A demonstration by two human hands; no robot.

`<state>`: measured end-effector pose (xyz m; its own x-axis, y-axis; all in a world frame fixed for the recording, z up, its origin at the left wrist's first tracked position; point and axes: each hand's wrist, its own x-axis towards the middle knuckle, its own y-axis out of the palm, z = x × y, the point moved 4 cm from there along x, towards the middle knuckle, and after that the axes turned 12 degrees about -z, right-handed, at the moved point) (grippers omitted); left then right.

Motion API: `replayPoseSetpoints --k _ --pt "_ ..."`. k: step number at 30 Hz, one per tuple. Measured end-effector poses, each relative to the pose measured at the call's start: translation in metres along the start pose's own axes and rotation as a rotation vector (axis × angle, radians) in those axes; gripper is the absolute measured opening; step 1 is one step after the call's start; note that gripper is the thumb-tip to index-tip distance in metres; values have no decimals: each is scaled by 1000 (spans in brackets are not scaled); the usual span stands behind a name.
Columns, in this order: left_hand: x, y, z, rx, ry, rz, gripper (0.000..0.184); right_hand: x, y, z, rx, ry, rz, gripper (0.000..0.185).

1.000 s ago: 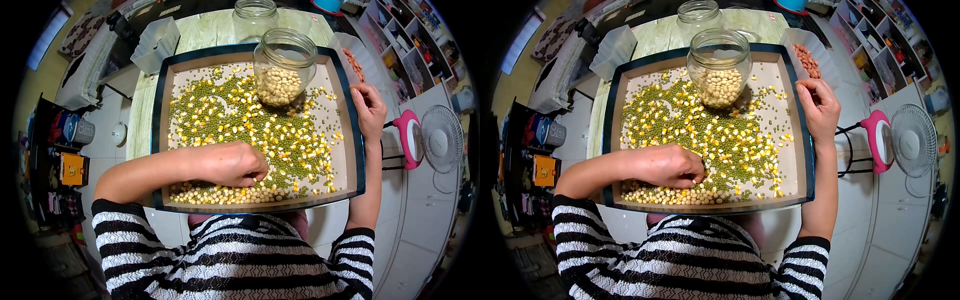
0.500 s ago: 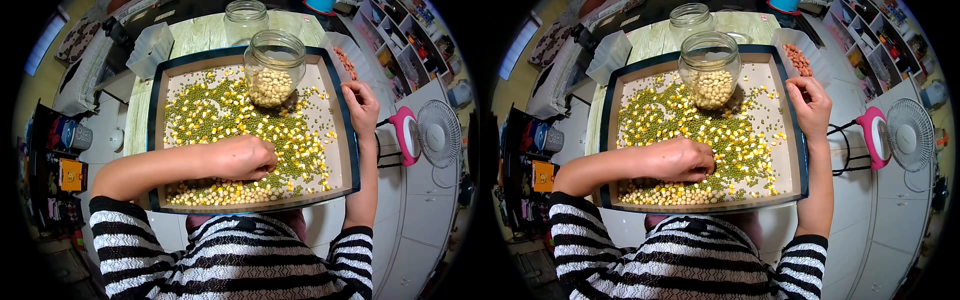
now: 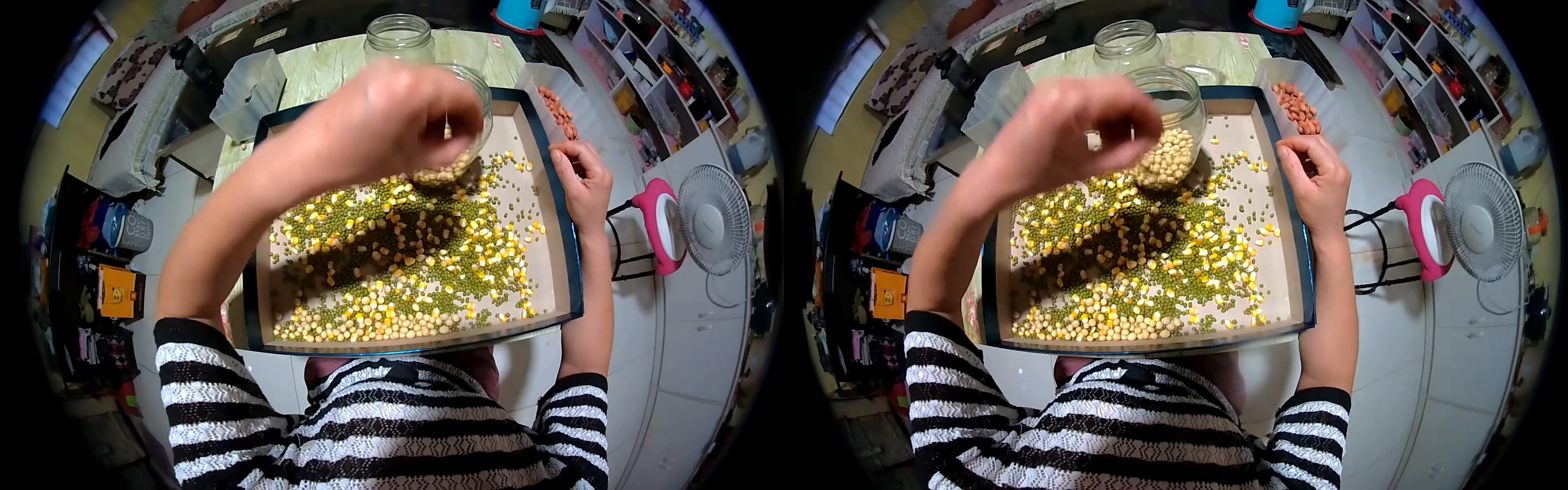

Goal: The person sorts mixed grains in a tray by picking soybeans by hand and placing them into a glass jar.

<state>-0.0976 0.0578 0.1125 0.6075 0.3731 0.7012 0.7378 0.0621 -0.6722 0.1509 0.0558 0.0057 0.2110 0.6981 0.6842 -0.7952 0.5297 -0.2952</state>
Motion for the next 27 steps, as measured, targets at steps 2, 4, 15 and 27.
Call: replayPoseSetpoints --k 2,4,15,27 --pt "14 -7 16 51 -28 -94 9 0 0 2 2 -7 -6 7" --pt "20 -4 28 88 -123 -54 10 0 0 3 4 -11 -9 6" --pt "-24 9 0 -255 -107 116 14 0 1 0 25 8 0 7" --pt "-110 69 -39 -623 -253 773 20 -1 2 0 27 23 0 7"
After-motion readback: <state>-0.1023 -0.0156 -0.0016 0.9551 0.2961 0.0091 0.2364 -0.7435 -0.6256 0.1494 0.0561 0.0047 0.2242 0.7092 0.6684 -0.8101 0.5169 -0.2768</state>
